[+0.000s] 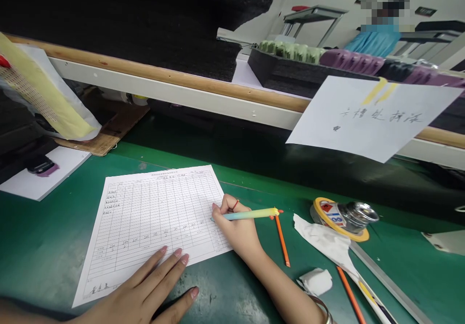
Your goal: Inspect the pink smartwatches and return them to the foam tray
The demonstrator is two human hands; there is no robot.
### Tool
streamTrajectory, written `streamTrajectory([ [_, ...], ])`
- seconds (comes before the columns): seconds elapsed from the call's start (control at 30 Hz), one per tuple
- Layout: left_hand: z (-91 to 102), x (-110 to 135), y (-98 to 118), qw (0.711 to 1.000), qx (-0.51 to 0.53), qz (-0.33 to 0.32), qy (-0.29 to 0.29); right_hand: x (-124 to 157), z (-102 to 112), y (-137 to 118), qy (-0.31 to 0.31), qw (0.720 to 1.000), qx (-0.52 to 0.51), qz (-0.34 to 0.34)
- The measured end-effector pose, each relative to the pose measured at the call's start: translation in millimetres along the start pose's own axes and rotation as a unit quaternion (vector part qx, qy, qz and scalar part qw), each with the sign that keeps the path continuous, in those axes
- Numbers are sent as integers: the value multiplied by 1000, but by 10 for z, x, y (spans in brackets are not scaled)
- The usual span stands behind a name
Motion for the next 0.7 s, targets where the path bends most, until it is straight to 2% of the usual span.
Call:
streamTrajectory([
  [0.5,0,16,12,1000,16,9,2,4,5,5,-1,1000,11,13],
  [0.7,0,2,16,999,4,7,31,6,21,5,7,1000,11,11],
])
Point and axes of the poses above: each hand's wrist, its own x-axis away from the middle knuckle, its own z-axis out of the back of the hand, y = z × x, the point moved 6 cm from there along -x, towards the middle knuckle, and after that the axes turned 15 degrees about -y, right-handed, at the moved point
